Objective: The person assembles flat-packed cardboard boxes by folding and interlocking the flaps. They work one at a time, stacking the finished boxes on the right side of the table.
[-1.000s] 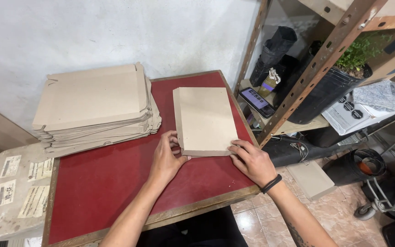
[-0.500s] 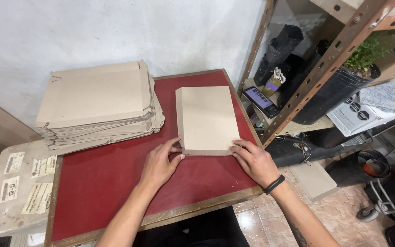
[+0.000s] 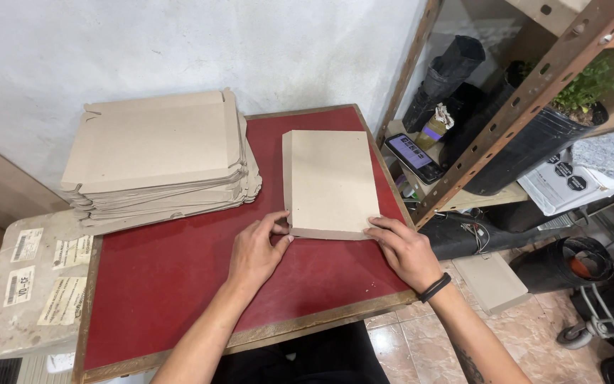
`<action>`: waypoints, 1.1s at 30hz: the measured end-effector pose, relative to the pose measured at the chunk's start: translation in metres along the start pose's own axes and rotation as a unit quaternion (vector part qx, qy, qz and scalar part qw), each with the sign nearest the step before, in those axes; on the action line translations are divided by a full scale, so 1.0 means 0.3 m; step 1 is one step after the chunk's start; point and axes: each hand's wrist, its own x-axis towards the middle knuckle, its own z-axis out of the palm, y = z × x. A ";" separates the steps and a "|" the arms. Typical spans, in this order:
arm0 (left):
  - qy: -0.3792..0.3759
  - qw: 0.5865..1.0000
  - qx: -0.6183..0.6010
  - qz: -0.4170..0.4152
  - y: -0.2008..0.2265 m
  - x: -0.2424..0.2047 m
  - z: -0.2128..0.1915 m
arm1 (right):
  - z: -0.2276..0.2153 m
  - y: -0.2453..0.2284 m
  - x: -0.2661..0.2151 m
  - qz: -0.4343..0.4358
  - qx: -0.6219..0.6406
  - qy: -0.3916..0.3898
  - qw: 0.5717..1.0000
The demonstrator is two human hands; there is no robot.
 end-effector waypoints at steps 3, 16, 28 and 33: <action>0.004 1.000 0.001 -0.011 0.038 -0.002 -0.012 | 0.004 0.004 0.001 0.014 0.007 0.003 1.000; 0.056 0.992 0.079 0.077 -0.024 -0.001 0.079 | -0.017 -0.010 0.027 0.026 0.028 0.004 0.999; 0.031 0.997 0.050 0.046 -0.003 0.000 0.054 | 0.063 -0.107 0.140 -0.062 -0.198 0.022 0.978; 0.017 0.998 0.048 0.038 0.002 0.000 0.061 | 0.181 -0.180 0.234 -0.086 -0.202 -0.016 0.975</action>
